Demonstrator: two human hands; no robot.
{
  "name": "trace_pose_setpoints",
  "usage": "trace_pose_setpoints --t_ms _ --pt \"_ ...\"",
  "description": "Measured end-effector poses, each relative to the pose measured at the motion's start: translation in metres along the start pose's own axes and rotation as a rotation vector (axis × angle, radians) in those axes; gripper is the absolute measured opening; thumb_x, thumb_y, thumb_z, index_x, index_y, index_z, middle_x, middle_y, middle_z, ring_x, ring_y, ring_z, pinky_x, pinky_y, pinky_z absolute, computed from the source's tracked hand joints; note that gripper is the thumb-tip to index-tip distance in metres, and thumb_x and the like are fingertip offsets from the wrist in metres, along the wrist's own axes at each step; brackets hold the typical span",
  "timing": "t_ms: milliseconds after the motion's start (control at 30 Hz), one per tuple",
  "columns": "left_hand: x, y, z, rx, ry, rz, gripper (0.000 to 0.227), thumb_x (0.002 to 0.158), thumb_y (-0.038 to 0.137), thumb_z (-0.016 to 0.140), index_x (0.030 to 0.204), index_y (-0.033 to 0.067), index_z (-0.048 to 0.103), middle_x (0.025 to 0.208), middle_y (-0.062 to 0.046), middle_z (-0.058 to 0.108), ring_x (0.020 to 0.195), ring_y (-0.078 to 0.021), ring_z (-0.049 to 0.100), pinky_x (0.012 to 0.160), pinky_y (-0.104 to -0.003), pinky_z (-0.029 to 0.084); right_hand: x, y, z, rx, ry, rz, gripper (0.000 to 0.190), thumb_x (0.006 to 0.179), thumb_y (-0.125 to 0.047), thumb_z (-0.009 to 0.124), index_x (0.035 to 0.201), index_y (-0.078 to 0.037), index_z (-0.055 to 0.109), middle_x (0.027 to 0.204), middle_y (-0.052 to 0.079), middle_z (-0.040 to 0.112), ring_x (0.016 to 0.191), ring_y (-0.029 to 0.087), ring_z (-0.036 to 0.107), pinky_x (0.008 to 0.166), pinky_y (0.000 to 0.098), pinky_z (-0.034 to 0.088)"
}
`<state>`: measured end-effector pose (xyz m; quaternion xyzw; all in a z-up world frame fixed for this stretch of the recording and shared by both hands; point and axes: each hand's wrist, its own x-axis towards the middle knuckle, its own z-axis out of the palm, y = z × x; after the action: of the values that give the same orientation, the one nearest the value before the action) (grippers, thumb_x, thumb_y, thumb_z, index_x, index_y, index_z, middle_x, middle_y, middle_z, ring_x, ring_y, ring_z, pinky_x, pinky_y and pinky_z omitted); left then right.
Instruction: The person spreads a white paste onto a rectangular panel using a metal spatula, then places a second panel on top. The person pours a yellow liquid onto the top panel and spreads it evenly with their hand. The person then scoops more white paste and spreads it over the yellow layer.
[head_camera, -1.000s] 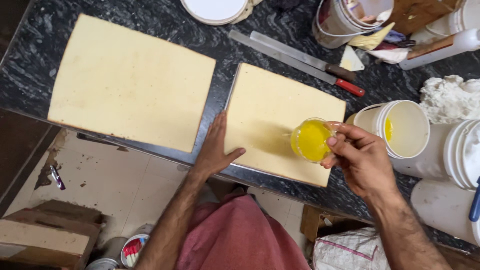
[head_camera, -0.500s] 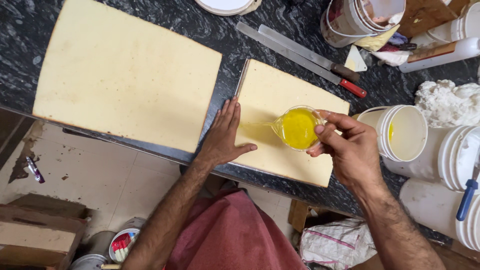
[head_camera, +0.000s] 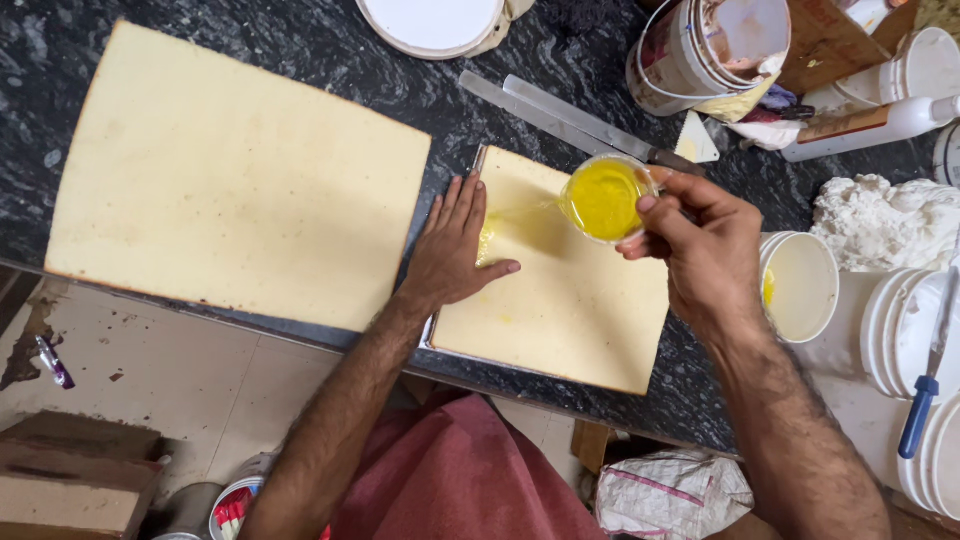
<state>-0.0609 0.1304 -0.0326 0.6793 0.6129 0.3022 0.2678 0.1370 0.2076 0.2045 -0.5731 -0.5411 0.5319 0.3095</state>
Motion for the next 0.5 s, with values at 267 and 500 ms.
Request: trace_pose_setpoints --t_ms 267,500 --pt "0.039 -0.006 0.002 0.047 0.057 -0.052 0.118 0.086 0.073 0.065 0.159 -0.0081 0.019 0.168 -0.023 0.016 0.156 -0.0428 0.011 0.124 -0.060 0.013 0.036 -0.007 0.008 0.030 0.025 -0.017 0.032 0.099 0.000 0.064 0.129 0.011 0.063 0.094 0.012 0.073 0.063 0.016 0.071 0.059 0.0263 0.063" --pt "0.051 0.003 0.006 0.146 0.146 -0.113 0.120 0.085 0.076 0.064 0.158 -0.0096 0.021 0.168 -0.028 0.017 0.157 -0.0428 0.010 0.124 -0.061 0.010 0.061 -0.002 0.008 0.057 0.032 -0.061 0.033 0.100 -0.003 0.064 0.131 0.009 0.063 0.092 0.013 0.073 0.063 0.014 0.071 0.057 0.0259 0.063"
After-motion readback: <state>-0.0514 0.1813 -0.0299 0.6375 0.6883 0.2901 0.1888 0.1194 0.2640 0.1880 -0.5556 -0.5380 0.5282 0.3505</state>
